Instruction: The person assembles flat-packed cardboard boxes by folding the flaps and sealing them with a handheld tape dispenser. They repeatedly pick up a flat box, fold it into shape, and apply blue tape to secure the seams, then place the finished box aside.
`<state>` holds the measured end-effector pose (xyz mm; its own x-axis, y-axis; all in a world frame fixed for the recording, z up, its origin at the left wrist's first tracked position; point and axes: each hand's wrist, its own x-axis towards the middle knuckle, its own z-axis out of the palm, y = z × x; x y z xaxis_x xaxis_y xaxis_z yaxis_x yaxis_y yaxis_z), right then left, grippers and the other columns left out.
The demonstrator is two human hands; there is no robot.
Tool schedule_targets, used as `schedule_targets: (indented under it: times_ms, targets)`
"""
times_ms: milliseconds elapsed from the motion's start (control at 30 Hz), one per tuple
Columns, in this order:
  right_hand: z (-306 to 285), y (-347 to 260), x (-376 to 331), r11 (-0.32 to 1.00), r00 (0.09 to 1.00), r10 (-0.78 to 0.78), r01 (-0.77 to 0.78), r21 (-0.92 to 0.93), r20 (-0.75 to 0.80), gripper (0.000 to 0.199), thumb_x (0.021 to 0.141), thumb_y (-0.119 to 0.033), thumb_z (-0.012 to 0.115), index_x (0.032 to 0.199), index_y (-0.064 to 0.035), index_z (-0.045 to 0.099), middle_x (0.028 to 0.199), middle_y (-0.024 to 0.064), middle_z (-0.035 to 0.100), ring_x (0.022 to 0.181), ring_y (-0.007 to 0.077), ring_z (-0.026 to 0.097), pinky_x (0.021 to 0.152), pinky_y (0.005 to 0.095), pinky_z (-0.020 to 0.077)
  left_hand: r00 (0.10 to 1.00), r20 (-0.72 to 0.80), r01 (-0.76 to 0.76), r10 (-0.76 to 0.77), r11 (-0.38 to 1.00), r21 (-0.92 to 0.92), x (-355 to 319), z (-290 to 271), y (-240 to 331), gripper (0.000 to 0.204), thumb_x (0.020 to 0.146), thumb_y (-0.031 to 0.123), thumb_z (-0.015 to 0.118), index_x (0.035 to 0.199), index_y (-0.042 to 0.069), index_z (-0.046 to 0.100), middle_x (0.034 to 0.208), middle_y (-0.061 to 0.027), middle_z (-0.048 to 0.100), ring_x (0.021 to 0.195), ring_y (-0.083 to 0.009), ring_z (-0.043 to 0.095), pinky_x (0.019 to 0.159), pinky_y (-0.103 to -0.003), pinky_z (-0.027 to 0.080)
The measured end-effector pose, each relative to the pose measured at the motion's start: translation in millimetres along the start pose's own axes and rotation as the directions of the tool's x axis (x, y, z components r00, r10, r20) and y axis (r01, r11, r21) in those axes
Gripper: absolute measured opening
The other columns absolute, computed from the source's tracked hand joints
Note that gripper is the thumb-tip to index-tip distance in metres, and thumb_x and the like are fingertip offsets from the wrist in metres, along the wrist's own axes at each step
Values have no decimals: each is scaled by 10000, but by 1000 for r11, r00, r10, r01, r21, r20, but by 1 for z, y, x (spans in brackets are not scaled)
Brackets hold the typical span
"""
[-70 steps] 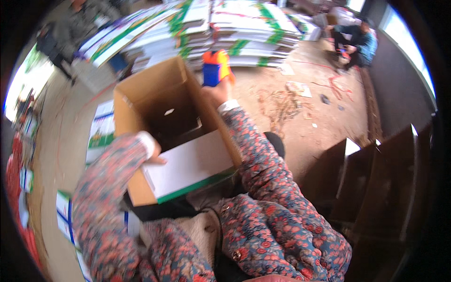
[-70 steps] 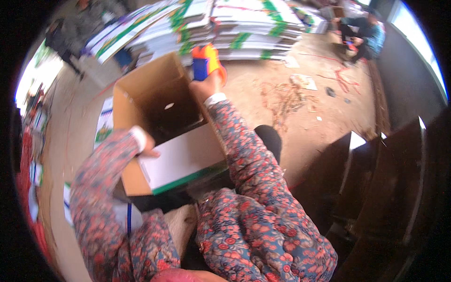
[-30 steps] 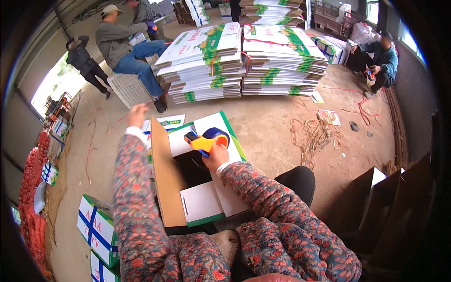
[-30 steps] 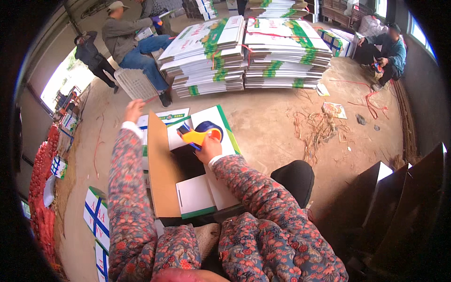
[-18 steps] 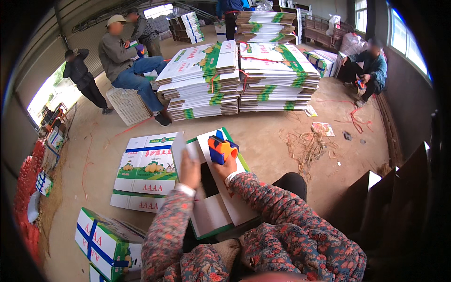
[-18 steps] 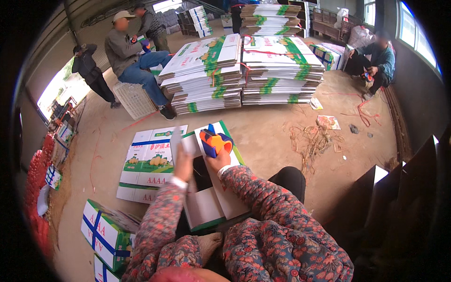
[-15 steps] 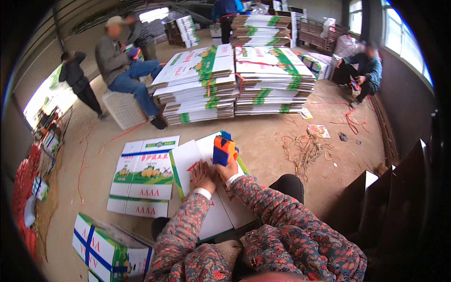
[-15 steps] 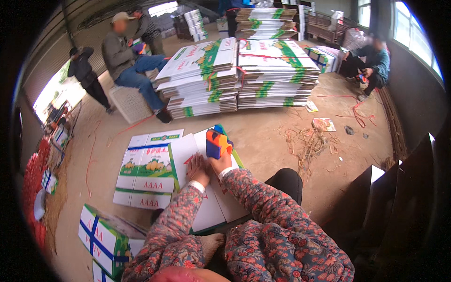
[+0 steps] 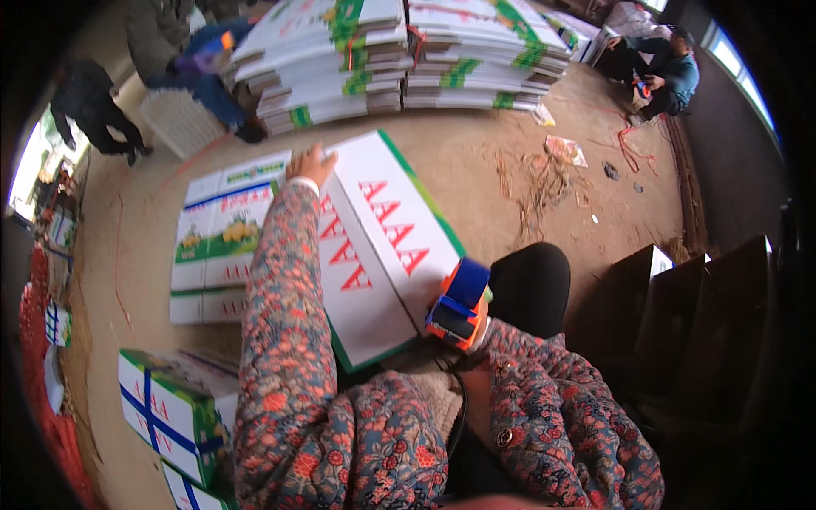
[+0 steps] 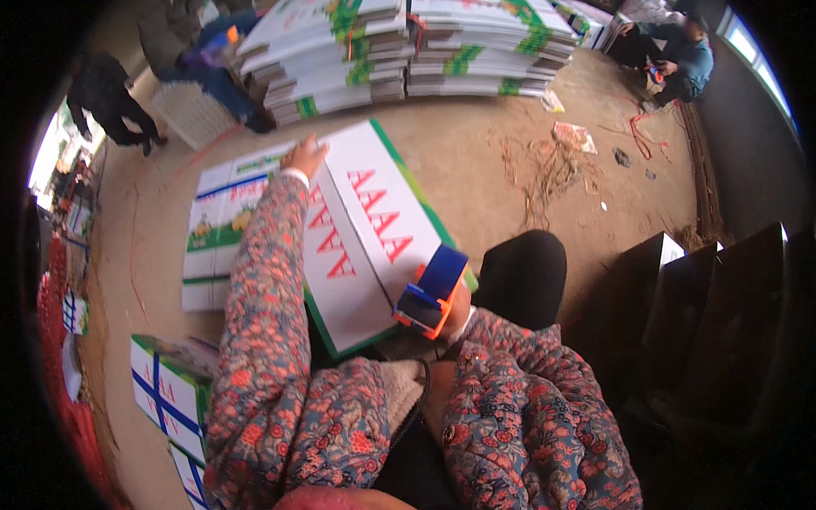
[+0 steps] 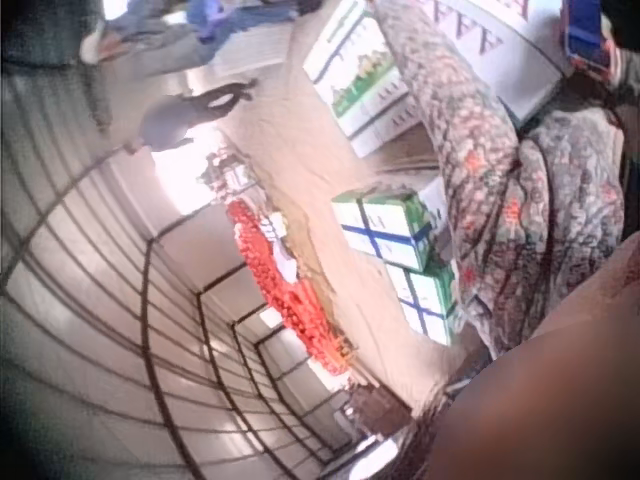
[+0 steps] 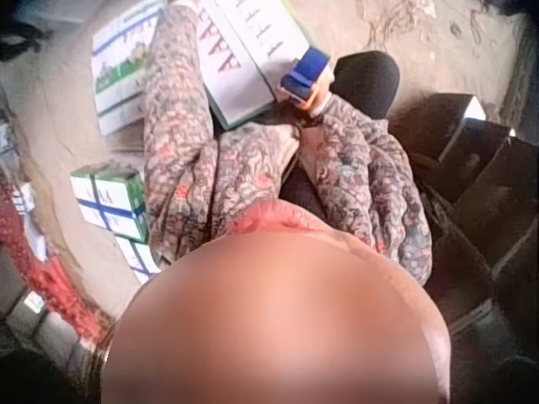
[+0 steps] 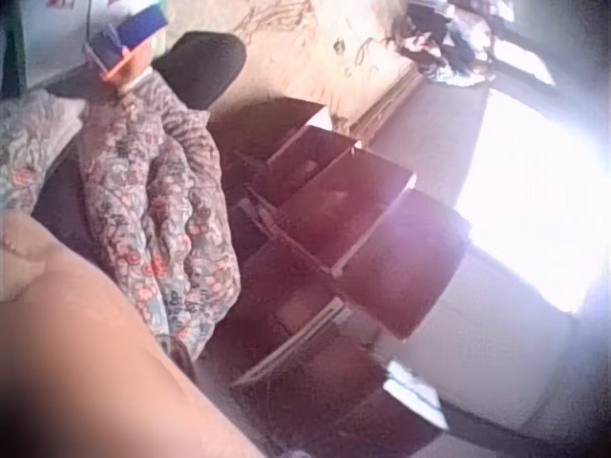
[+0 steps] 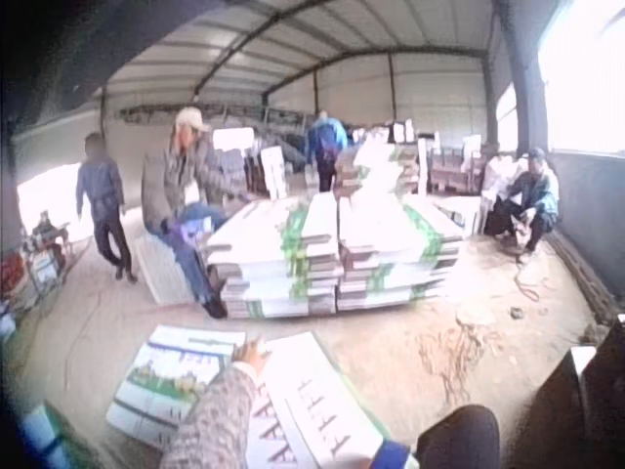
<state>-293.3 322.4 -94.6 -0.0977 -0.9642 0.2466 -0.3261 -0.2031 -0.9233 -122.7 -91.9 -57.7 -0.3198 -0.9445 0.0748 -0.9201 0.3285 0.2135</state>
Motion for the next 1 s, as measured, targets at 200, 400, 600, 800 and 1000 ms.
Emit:
schedule_targets:
  times_ms: [200,400,600,800,1000]
  targets:
    - [-95,13,22,997,980,12,3,76,-198,359,578,-63,662,929,-34,595,836,62,621,769,212,606,707,344,505,985,10,171,-173,980,102,-65,-15,20,494,885,510,368,1316,289,464,1214,-204,549,1133,-356,524,975,-489,356]
    - [-97,-6,62,850,995,94,-90,519,19,645,493,-104,650,1121,2,552,866,78,630,750,207,621,709,326,518,991,-80,122,-110,980,156,-130,-15,-20,480,952,417,334,1333,142,430,1341,-186,455,1225,-344,453,1029,-476,343]
    - [-98,-91,96,802,883,260,-423,423,390,590,808,-428,645,1143,36,500,818,145,639,720,232,651,646,324,536,991,-129,-18,45,980,198,-120,9,-34,547,944,499,376,1394,189,348,1349,-95,460,1237,-283,443,1024,-454,351]
    - [-32,-105,121,687,548,580,-727,0,603,554,808,-371,686,1141,46,535,885,136,657,724,223,668,641,318,560,978,-185,-67,102,981,183,-119,14,-35,604,927,506,406,1389,120,357,1312,-146,487,1212,-305,463,1022,-447,345]
    - [-31,-59,138,695,607,532,-711,104,590,547,779,-355,723,1118,47,571,932,118,663,744,181,651,697,290,547,992,-127,3,22,981,193,-125,15,-31,724,881,575,447,1403,90,317,1369,-167,407,1259,-342,390,1058,-455,282]
